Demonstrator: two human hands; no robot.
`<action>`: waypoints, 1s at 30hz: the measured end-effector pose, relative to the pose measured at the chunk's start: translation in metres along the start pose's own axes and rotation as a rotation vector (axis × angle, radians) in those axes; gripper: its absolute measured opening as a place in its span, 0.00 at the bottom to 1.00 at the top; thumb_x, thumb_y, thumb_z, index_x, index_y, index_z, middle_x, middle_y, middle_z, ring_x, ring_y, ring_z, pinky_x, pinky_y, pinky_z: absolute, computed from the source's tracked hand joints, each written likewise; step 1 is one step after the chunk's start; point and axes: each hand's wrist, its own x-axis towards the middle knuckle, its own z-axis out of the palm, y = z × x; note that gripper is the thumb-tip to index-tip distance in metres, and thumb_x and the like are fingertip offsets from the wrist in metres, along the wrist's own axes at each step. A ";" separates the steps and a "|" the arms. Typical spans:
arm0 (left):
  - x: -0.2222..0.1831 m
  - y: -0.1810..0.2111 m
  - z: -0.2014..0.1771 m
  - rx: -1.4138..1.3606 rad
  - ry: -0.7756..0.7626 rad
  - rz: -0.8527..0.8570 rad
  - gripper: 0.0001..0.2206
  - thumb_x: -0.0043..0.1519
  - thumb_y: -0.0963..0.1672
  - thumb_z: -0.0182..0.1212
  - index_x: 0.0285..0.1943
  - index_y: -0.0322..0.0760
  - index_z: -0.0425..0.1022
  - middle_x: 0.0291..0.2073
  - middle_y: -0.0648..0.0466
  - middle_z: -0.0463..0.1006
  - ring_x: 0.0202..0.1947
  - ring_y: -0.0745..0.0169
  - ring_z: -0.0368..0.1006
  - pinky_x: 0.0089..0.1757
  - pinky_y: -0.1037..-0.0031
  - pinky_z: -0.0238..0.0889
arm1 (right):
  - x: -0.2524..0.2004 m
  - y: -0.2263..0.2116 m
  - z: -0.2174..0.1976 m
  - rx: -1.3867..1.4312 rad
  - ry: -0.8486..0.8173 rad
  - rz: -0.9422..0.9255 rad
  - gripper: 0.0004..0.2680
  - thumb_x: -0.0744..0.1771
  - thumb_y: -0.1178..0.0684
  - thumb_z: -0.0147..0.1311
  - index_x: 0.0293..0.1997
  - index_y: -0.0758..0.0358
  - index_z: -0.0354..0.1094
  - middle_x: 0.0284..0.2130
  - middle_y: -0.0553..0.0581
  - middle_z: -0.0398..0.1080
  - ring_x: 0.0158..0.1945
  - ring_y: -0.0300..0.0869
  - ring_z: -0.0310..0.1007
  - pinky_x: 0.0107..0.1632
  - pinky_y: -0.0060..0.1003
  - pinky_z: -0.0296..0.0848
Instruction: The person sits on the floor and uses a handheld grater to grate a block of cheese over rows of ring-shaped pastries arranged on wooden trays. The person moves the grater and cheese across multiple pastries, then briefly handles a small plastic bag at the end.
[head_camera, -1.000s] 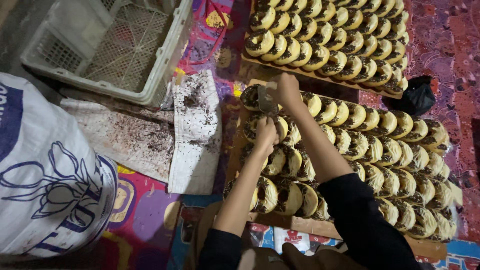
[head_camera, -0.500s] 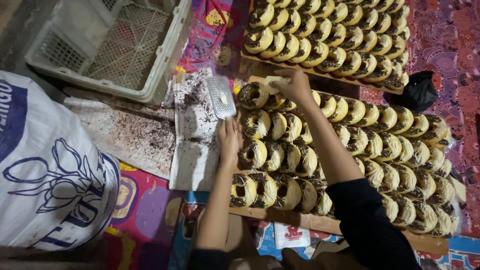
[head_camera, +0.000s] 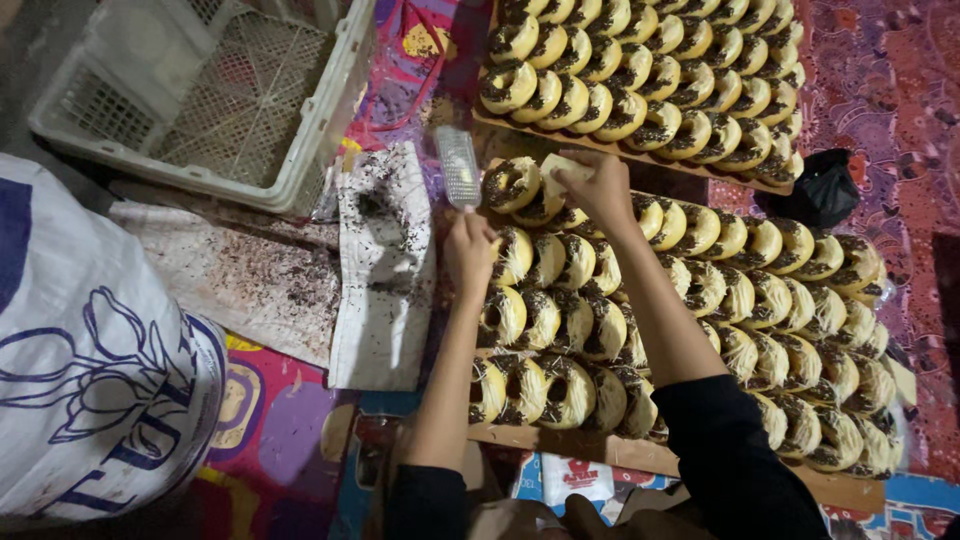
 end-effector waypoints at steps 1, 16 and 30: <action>-0.002 0.011 -0.002 0.011 -0.102 -0.089 0.20 0.74 0.50 0.37 0.37 0.40 0.73 0.23 0.55 0.77 0.14 0.69 0.60 0.18 0.75 0.51 | 0.002 0.000 0.002 0.005 0.009 -0.016 0.15 0.64 0.54 0.64 0.55 0.68 0.75 0.28 0.62 0.80 0.23 0.36 0.77 0.28 0.32 0.75; 0.014 0.008 -0.025 -0.366 -0.060 -0.217 0.18 0.74 0.49 0.41 0.35 0.34 0.67 0.48 0.42 0.84 0.12 0.74 0.53 0.16 0.80 0.49 | 0.039 0.034 0.048 -0.295 0.065 -0.116 0.14 0.63 0.54 0.67 0.52 0.67 0.76 0.35 0.68 0.78 0.31 0.50 0.81 0.42 0.42 0.78; 0.000 -0.036 -0.115 -1.383 -0.114 -0.477 0.10 0.74 0.46 0.46 0.41 0.41 0.68 0.29 0.56 0.72 0.13 0.77 0.52 0.15 0.83 0.46 | 0.009 0.011 0.021 -0.176 0.182 -0.297 0.14 0.63 0.57 0.66 0.54 0.66 0.76 0.42 0.67 0.79 0.37 0.48 0.83 0.45 0.42 0.78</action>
